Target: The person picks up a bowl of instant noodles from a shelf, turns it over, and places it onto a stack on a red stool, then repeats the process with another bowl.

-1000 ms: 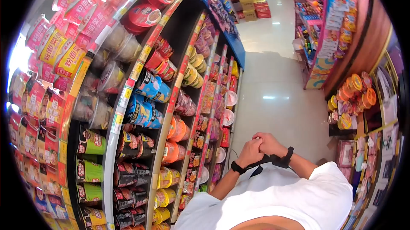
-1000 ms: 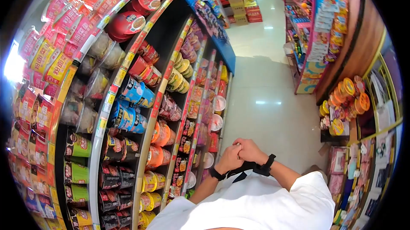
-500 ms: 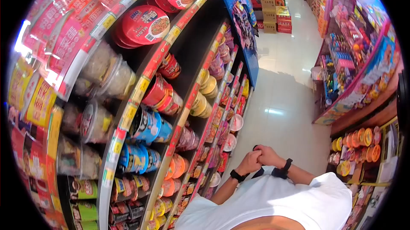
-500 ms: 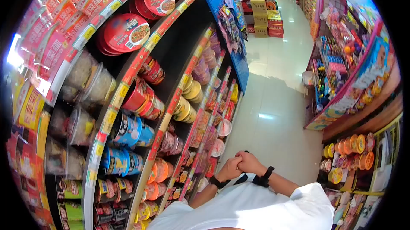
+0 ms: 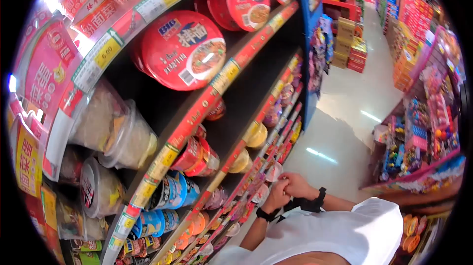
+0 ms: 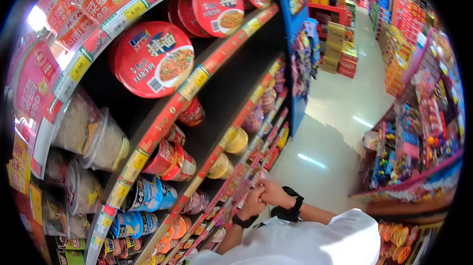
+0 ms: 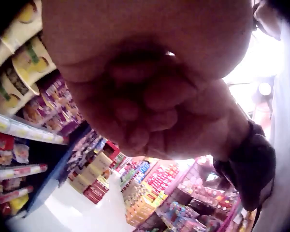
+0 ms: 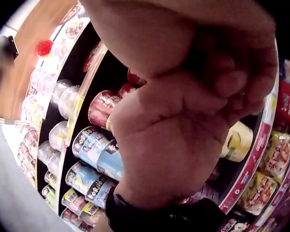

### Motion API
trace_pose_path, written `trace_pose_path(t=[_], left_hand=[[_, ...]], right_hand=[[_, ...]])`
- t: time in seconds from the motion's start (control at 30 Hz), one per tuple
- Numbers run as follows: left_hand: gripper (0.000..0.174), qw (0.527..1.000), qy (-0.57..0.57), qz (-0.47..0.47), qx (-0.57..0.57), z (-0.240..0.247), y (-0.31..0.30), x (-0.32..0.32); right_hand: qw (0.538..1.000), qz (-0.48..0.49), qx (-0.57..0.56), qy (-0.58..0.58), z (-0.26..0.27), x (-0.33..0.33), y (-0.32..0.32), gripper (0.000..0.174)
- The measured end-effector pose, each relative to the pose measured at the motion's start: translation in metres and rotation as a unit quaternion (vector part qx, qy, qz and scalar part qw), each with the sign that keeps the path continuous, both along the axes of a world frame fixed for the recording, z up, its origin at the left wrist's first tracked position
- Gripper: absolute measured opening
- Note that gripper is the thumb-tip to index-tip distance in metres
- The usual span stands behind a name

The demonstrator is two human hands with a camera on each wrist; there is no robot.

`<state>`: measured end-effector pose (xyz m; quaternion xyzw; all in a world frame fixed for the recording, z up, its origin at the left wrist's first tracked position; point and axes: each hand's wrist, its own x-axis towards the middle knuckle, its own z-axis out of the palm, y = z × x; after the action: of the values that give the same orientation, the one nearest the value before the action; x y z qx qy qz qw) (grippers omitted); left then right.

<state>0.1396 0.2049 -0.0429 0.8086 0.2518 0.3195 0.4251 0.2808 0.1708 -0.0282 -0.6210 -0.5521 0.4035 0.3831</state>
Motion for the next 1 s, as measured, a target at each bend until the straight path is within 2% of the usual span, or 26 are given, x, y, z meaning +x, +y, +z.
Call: trace_pose_path(t=[0.1, 0.13, 0.2, 0.27, 0.3, 0.37, 0.4, 0.43, 0.47, 0.5, 0.53, 0.6, 0.67, 0.7, 0.73, 0.77, 0.9, 1.0], left_hand=[[0.024, 0.996, 0.053, 0.072, -0.021, 0.009, 0.019, -0.011], [0.024, 0.994, 0.054, 0.094, -0.025, 0.020, 0.026, -0.010], [0.028, 0.984, 0.047, 0.173, 0.006, 0.050, 0.048, -0.007], [0.034, 0.971, -0.008, 0.233, 0.050, 0.088, 0.075, 0.002], [0.036, 0.963, -0.032, 0.258, 0.066, 0.100, 0.092, 0.007], [0.040, 0.930, -0.191, 0.312, -0.033, 0.132, 0.141, 0.018], [0.045, 0.923, -0.180, 0.337, -0.047, 0.144, 0.153, 0.016], [0.044, 0.907, -0.169, 0.385, -0.016, 0.157, 0.166, 0.014], [0.043, 0.889, -0.158, 0.431, 0.014, 0.168, 0.178, 0.010], [0.036, 0.885, -0.108, 0.452, 0.043, 0.172, 0.191, 0.000], [0.024, 0.873, -0.119, 0.473, 0.030, 0.181, 0.195, -0.001], [0.019, 0.848, 0.026, 0.527, 0.041, 0.168, 0.208, -0.023], [0.020, 0.856, 0.061, 0.512, 0.031, 0.165, 0.212, -0.036], [0.021, 0.862, -0.070, 0.502, -0.004, 0.119, 0.218, -0.055], [0.028, 0.874, -0.199, 0.441, -0.044, 0.118, 0.214, -0.055], [0.029, 0.873, -0.243, 0.417, -0.067, 0.115, 0.211, -0.055], [0.033, 0.893, -0.105, 0.435, -0.059, 0.107, 0.219, -0.047], [0.036, 0.903, 0.023, 0.430, 0.002, 0.141, 0.215, -0.023]], right_hand=[[0.987, 0.163, -0.001, -0.002, -0.008, 0.002, 0.050, 0.038], [0.983, 0.185, -0.003, 0.000, 0.002, 0.002, 0.066, 0.038], [0.970, 0.223, 0.037, 0.089, 0.028, 0.002, 0.107, 0.037], [0.960, 0.249, 0.052, 0.115, 0.067, 0.005, 0.140, 0.039], [0.961, 0.217, 0.074, 0.156, 0.088, 0.007, 0.156, 0.037], [0.942, 0.171, 0.095, 0.274, 0.117, 0.010, 0.204, 0.036], [0.923, 0.143, 0.092, 0.345, 0.125, 0.009, 0.223, 0.038], [0.932, 0.123, 0.122, 0.319, 0.136, 0.007, 0.238, 0.041], [0.929, 0.118, 0.149, 0.318, 0.125, 0.003, 0.261, 0.041], [0.914, 0.114, 0.165, 0.353, 0.130, -0.003, 0.278, 0.039], [0.898, 0.110, 0.179, 0.387, 0.137, -0.007, 0.294, 0.037], [0.935, 0.134, 0.221, 0.243, 0.144, -0.002, 0.313, 0.025], [0.884, 0.184, 0.275, 0.329, 0.102, -0.017, 0.343, 0.025], [0.869, 0.201, 0.276, 0.358, 0.088, -0.023, 0.351, 0.025], [0.870, 0.202, 0.255, 0.371, 0.082, -0.028, 0.354, 0.025], [0.872, 0.197, 0.234, 0.383, 0.079, -0.032, 0.357, 0.025], [0.875, 0.157, 0.187, 0.419, 0.089, -0.036, 0.354, 0.025], [0.872, 0.096, 0.164, 0.452, 0.098, -0.031, 0.327, 0.026]])
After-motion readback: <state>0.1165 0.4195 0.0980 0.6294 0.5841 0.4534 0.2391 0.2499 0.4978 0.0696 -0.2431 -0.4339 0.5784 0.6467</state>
